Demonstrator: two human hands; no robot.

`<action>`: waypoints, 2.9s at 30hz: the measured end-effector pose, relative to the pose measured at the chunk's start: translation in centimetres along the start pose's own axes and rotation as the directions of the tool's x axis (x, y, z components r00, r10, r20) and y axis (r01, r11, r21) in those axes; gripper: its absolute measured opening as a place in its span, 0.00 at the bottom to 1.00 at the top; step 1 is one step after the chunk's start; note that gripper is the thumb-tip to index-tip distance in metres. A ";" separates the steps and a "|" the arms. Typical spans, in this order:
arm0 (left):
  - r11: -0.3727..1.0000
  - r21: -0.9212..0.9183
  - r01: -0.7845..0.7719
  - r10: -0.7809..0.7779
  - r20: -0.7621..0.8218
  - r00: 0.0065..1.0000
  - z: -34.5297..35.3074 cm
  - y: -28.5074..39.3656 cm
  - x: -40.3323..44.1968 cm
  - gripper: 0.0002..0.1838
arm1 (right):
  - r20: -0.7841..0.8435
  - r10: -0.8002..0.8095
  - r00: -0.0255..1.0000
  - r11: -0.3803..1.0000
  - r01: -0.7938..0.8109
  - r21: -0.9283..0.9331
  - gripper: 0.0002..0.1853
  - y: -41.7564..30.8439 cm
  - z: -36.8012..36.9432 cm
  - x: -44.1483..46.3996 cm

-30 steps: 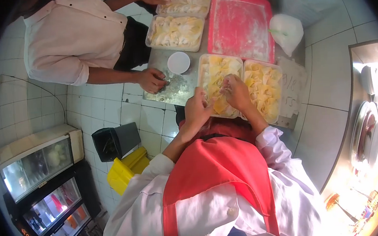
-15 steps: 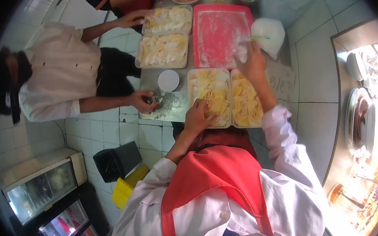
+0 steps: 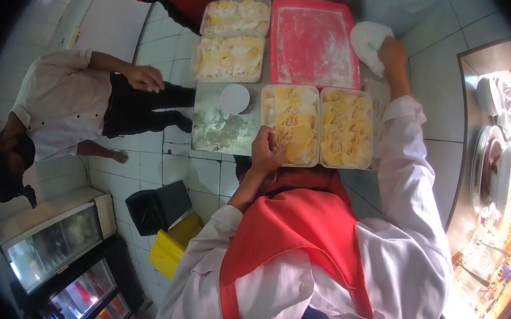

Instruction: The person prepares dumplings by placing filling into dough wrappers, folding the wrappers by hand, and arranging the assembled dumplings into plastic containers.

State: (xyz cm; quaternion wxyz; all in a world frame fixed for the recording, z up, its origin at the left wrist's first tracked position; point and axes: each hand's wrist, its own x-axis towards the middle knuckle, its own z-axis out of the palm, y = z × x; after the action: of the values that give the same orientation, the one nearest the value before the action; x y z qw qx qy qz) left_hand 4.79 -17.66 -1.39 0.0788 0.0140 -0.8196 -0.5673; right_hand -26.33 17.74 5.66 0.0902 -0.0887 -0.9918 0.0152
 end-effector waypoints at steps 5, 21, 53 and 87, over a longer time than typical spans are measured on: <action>0.998 0.056 -0.035 0.034 0.012 0.999 0.0 0.0 0.1 0.17 | 0.004 0.031 1.000 0.999 -0.031 -0.012 0.14 0.3 -1.9 -0.6; 0.983 0.113 -0.146 0.147 0.000 0.989 0.7 -1.2 0.2 0.15 | 0.288 0.374 0.882 0.416 -0.437 0.797 0.18 6.5 -0.8 -8.8; 0.988 0.110 -0.110 0.111 -0.009 0.994 0.8 -1.4 0.0 0.12 | 0.320 -0.192 0.928 0.745 -0.075 0.663 0.16 7.7 -4.1 -22.9; 0.979 0.178 -0.098 0.101 -0.006 0.995 1.0 -1.0 0.0 0.14 | -0.083 0.199 0.976 0.965 -0.181 0.188 0.15 4.2 2.3 -3.1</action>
State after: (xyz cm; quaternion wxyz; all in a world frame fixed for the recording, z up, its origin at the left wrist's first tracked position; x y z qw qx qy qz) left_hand 4.58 -17.14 -2.67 0.1116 -0.0158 -0.8658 -0.4875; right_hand -23.05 21.34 2.67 0.1463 -0.1757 -0.9675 0.1085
